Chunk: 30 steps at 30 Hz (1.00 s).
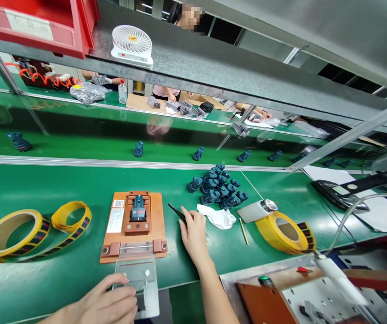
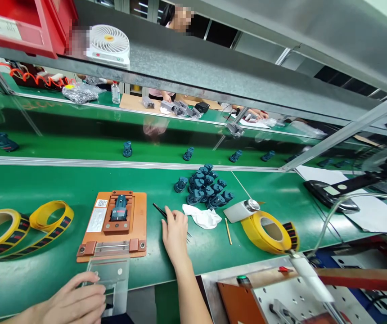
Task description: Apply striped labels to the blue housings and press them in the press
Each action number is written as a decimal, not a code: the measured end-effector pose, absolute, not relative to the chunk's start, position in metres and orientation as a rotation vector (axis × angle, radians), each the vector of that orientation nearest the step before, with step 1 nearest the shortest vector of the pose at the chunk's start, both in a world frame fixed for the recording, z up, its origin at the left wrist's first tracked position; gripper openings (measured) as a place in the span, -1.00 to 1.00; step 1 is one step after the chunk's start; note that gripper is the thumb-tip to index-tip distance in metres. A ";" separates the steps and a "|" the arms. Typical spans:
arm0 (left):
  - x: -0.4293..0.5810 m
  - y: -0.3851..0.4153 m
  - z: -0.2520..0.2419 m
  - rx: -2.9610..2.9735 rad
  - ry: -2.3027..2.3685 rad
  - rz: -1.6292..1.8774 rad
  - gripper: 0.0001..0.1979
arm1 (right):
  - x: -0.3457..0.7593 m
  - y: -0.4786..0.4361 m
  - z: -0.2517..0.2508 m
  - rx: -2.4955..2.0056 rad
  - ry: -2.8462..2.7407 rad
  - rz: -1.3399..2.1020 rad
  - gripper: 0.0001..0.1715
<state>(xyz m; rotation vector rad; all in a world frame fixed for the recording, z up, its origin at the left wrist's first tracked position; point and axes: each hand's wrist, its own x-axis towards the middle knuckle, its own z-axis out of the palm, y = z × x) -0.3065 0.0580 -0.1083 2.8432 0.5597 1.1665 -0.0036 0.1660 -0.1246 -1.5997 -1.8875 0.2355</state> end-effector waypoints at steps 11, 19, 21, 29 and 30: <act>-0.305 0.063 -0.113 2.624 1.228 0.884 -0.38 | -0.058 0.209 -0.102 -0.913 -2.340 0.798 -0.60; -0.303 0.064 -0.120 2.623 1.233 0.897 -0.36 | -0.066 0.215 -0.098 -0.899 -2.333 0.848 -0.62; -0.302 0.066 -0.125 2.639 1.218 0.935 -0.36 | -0.070 0.214 -0.097 -0.921 -2.330 0.869 -0.63; -0.312 0.070 -0.128 2.644 1.191 1.068 -0.40 | -0.092 0.219 -0.079 -1.199 -2.180 0.632 -0.48; -0.313 0.073 -0.125 2.608 1.199 1.120 -0.41 | -0.096 0.218 -0.076 -1.255 -2.200 0.585 -0.43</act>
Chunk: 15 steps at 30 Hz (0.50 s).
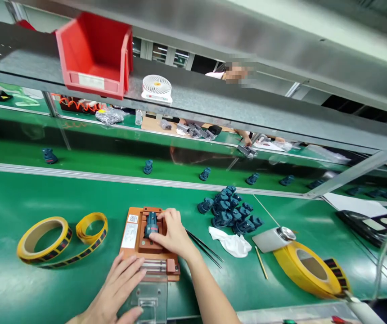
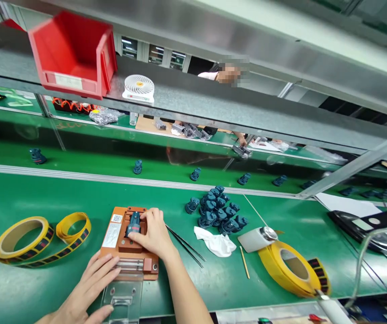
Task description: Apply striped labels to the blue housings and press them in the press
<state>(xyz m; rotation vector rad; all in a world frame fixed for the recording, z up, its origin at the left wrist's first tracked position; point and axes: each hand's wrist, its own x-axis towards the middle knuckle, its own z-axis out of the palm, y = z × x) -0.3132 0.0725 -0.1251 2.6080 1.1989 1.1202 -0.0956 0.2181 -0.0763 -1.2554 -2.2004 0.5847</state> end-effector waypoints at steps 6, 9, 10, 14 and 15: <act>-0.311 0.129 -0.089 2.128 1.334 1.386 -0.54 | -0.110 0.208 -0.059 -1.366 -2.162 0.419 -0.45; -0.307 0.164 -0.059 1.591 1.324 1.418 -0.60 | -0.108 0.195 -0.041 -1.273 -2.066 0.472 -0.49; -0.305 0.174 -0.048 1.423 1.250 1.377 -0.56 | -0.106 0.189 -0.035 -1.231 -2.072 0.499 -0.48; -0.295 0.194 -0.012 1.071 0.857 1.097 -0.43 | -0.102 0.166 -0.019 -1.134 -2.096 0.501 -0.36; -0.292 0.196 -0.006 1.045 0.808 1.064 -0.45 | -0.102 0.162 -0.017 -1.131 -2.064 0.482 -0.37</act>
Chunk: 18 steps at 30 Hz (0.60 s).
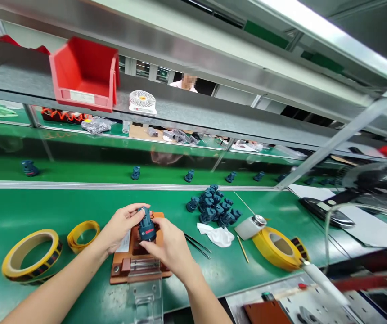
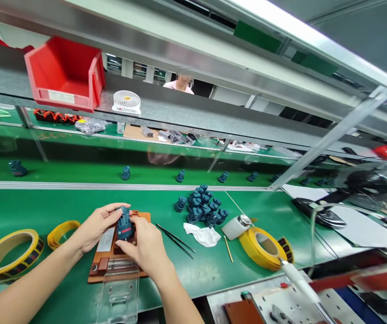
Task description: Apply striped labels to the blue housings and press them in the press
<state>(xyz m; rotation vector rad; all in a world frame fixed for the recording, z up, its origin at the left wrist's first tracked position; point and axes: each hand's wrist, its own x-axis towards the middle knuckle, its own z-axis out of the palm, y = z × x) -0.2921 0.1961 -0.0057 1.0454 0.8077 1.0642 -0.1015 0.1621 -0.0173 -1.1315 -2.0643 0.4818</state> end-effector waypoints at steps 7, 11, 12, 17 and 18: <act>-0.278 0.201 0.005 0.939 0.740 1.122 -0.49 | -0.102 0.151 -0.008 -1.096 -1.700 0.767 -0.48; -0.274 0.200 0.006 0.916 0.736 1.132 -0.49 | -0.108 0.152 -0.013 -1.035 -1.511 1.101 -0.55; -0.273 0.199 0.006 0.912 0.733 1.130 -0.49 | -0.110 0.153 -0.015 -1.037 -1.445 1.157 -0.55; -0.270 0.195 0.007 0.892 0.725 1.154 -0.51 | -0.121 0.158 -0.025 -1.085 -1.304 1.281 -0.47; -0.270 0.195 0.006 0.881 0.716 1.148 -0.51 | -0.123 0.159 -0.026 -1.085 -1.289 1.274 -0.47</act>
